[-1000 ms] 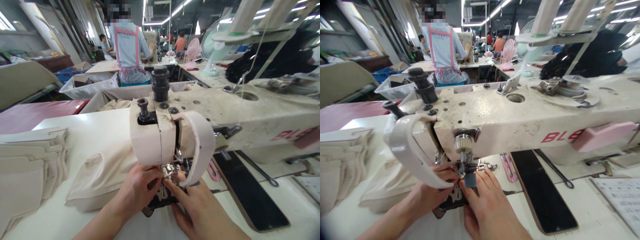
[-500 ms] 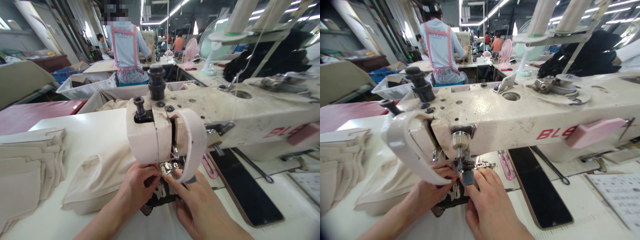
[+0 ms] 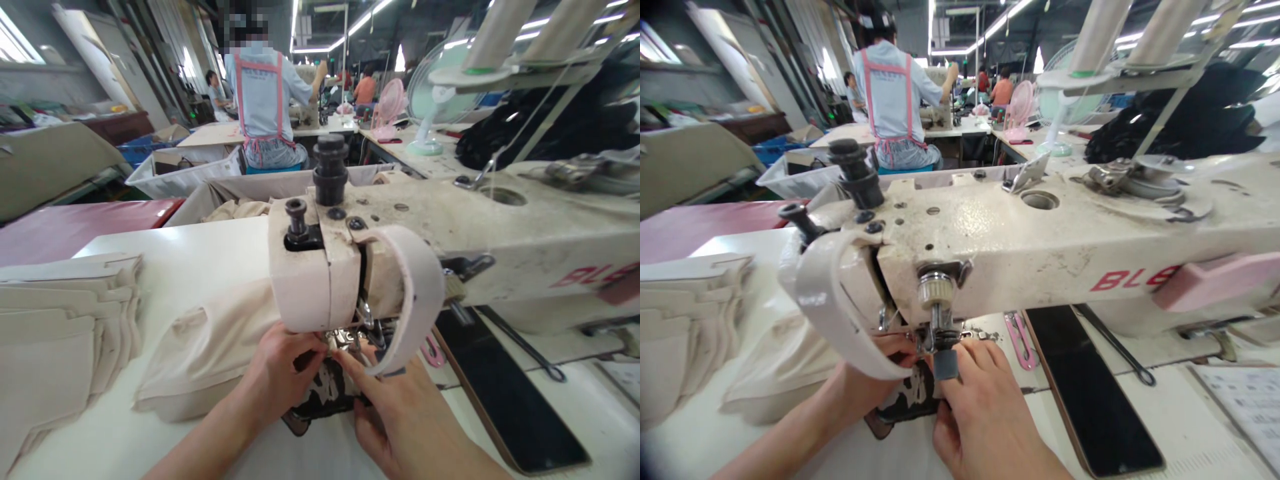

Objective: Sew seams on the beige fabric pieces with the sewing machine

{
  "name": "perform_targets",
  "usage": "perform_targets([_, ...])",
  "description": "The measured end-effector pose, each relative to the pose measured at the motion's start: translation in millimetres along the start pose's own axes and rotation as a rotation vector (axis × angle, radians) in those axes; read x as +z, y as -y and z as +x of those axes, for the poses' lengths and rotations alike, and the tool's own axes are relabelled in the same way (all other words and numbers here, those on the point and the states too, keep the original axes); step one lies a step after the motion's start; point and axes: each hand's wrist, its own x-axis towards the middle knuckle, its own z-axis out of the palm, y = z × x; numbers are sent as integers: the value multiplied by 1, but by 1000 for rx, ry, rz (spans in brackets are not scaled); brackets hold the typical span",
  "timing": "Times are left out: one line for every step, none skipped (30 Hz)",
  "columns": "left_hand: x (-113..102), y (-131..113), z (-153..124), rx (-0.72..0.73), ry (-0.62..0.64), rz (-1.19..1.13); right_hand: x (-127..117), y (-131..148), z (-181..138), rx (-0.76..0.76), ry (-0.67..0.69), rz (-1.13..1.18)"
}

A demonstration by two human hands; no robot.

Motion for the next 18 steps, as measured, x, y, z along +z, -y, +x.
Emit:
perform_targets([0,0,0,0,6,4,1,0,0,-1,-4,6])
perform_targets([0,0,0,1,11,7,2,-1,-1,-2,-8,13])
perform_targets([0,0,0,3,14,10,2,-2,-1,-1,-11,22])
perform_targets([0,0,0,6,15,13,3,-2,-2,4,-19,33])
perform_targets([-1,-1,0,9,17,16,3,-3,-3,9,-27,49])
perform_targets([-1,-1,0,15,17,18,3,-3,-4,16,-36,66])
perform_targets([0,-1,0,22,15,20,3,-4,-5,25,-48,83])
perform_targets([0,-1,0,29,12,23,2,-5,-6,32,-56,97])
perform_targets([-1,-2,0,38,8,26,2,-5,-7,40,-58,108])
perform_targets([-1,-2,0,47,4,29,2,-6,-7,43,-59,115])
perform_targets([-1,-3,0,57,-1,32,2,-7,-8,44,-57,118])
perform_targets([-2,-4,1,65,-8,34,2,-7,-7,44,-57,118])
perform_targets([-3,-5,1,73,-15,35,2,-7,-7,40,-56,117])
perform_targets([-3,-6,1,77,-22,35,2,-7,-7,38,-56,115])
perform_targets([-4,-7,1,80,-28,34,3,-7,-6,36,-52,112])
perform_targets([-4,-7,2,80,-32,33,3,-7,-6,33,-44,106])
perform_targets([-4,-7,2,79,-34,33,4,-6,-5,32,-30,97])
perform_targets([-4,-7,2,79,-34,32,4,-5,-5,34,-13,85])
